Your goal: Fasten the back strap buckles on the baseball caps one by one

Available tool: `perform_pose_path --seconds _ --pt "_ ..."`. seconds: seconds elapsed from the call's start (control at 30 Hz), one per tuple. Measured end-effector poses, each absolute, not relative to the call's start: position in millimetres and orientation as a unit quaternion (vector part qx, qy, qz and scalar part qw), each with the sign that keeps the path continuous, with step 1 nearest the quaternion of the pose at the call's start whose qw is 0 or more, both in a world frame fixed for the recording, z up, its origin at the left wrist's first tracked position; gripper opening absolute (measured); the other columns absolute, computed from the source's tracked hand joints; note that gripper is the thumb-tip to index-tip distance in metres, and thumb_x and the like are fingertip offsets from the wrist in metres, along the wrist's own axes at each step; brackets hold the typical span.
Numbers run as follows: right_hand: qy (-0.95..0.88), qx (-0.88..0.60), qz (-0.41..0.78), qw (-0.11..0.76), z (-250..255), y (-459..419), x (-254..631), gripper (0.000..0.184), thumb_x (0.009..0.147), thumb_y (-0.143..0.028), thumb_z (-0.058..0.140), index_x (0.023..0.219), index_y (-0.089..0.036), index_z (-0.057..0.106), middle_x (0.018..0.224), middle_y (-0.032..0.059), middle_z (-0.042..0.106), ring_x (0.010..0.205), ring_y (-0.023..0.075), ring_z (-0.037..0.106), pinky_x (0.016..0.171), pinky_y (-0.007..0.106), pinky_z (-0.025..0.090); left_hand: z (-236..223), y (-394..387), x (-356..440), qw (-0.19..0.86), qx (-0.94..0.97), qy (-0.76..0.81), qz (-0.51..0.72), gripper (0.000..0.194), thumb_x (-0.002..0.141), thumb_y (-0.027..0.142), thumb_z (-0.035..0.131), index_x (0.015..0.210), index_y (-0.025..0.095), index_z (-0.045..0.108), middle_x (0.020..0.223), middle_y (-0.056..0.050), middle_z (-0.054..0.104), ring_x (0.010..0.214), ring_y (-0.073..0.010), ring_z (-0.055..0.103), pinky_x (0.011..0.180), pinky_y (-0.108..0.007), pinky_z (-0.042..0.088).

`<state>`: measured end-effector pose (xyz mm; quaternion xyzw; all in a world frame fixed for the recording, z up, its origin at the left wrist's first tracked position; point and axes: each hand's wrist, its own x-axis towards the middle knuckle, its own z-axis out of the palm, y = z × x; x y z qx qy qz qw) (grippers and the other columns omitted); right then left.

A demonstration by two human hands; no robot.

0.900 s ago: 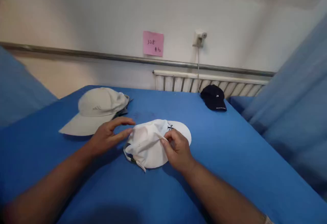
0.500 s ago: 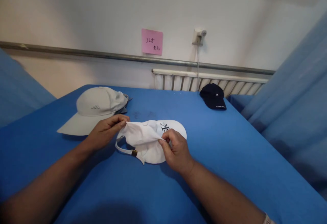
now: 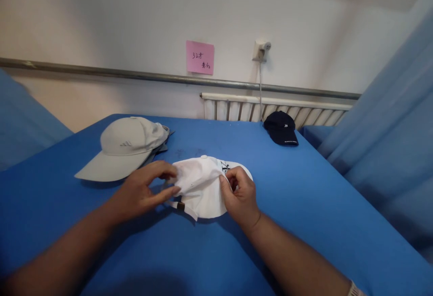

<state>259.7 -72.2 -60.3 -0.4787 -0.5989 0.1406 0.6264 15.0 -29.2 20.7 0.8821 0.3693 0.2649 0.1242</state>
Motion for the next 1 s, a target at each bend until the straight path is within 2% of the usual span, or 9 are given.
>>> perform_pose_path --seconds 0.1,0.23,0.37,0.43,0.57,0.67,0.83,0.9,1.0 --pt "-0.611 -0.480 0.112 0.620 -61 -73 259 0.008 0.086 -0.019 0.059 0.079 -0.021 0.054 0.071 -0.0028 0.053 0.058 0.0109 0.045 0.056 0.025 0.039 17 -31 24 0.114 0.905 0.338 0.232 0.018 0.087 0.035 0.057 0.097 0.020 0.061 0.092 -0.003 0.064 0.083 -0.0182 0.058 0.076 -0.030 0.045" --pt "-0.639 -0.467 0.087 0.605 -60 -73 257 0.009 0.086 -0.017 0.057 0.080 -0.021 0.053 0.074 -0.0019 0.053 0.058 0.0106 0.045 0.054 0.025 0.039 11 -32 28 0.138 0.905 0.330 0.229 0.026 0.083 0.040 0.064 0.098 0.021 0.060 0.094 -0.003 0.064 0.085 -0.0188 0.058 0.075 -0.030 0.045" --pt "-0.666 -0.452 0.054 0.591 -57 -73 259 0.011 0.086 -0.014 0.056 0.081 -0.021 0.051 0.076 -0.0010 0.053 0.059 0.0110 0.046 0.056 0.026 0.039 11 -35 31 0.151 0.902 0.330 0.232 0.013 0.090 0.032 0.054 0.086 0.020 0.059 0.083 -0.001 0.062 0.079 -0.0170 0.055 0.075 -0.031 0.043" --pt "-0.685 -0.434 0.035 0.584 -56 -74 261 0.011 0.086 -0.012 0.056 0.083 -0.022 0.051 0.076 -0.0006 0.052 0.061 0.0117 0.046 0.057 0.026 0.039 14 -35 30 0.195 0.890 0.327 0.252 0.016 0.091 0.028 0.052 0.078 0.020 0.057 0.081 -0.001 0.062 0.078 -0.0167 0.056 0.077 -0.032 0.045" --pt "-0.744 -0.386 0.034 0.544 -53 -78 261 0.010 0.087 -0.014 0.056 0.092 -0.022 0.052 0.073 -0.0011 0.051 0.064 0.0140 0.050 0.059 0.027 0.041 24 -31 17 0.330 0.831 0.325 0.308 0.017 0.089 0.030 0.055 0.075 0.020 0.054 0.097 -0.005 0.064 0.092 -0.0191 0.060 0.081 -0.031 0.049" --pt "-0.763 -0.388 0.097 0.507 -53 -76 263 0.006 0.091 -0.019 0.053 0.097 -0.021 0.055 0.077 0.0005 0.056 0.065 0.0138 0.052 0.061 0.027 0.044 27 -26 8 0.325 0.824 0.359 0.295 0.019 0.087 0.034 0.056 0.075 0.020 0.056 0.103 -0.006 0.065 0.096 -0.0208 0.061 0.082 -0.032 0.049" --pt "-0.712 -0.466 0.078 0.519 -62 -50 285 0.020 0.090 -0.017 0.049 0.106 -0.021 0.061 0.105 0.0083 0.065 0.100 0.0211 0.060 0.089 0.038 0.048 24 -29 9 0.274 0.868 0.349 0.224 0.022 0.079 0.041 0.066 0.088 0.022 0.059 0.113 -0.006 0.062 0.105 -0.0239 0.058 0.092 -0.036 0.047" --pt "-0.729 -0.479 0.084 0.482 -67 -38 295 0.029 0.087 -0.015 0.052 0.113 -0.022 0.062 0.120 0.0093 0.063 0.115 0.0237 0.056 0.099 0.043 0.043 23 -34 14 0.238 0.886 0.335 0.214 0.022 0.078 0.039 0.068 0.089 0.022 0.059 0.116 -0.006 0.060 0.111 -0.0250 0.054 0.095 -0.037 0.045" --pt "-0.769 -0.477 0.123 0.407 -70 -25 303 0.038 0.084 -0.015 0.055 0.121 -0.025 0.062 0.129 0.0071 0.060 0.121 0.0243 0.053 0.103 0.046 0.039 21 -38 19 0.191 0.907 0.315 0.206 0.009 0.086 0.031 0.059 0.085 0.022 0.061 0.117 -0.006 0.059 0.113 -0.0236 0.051 0.097 -0.037 0.042"
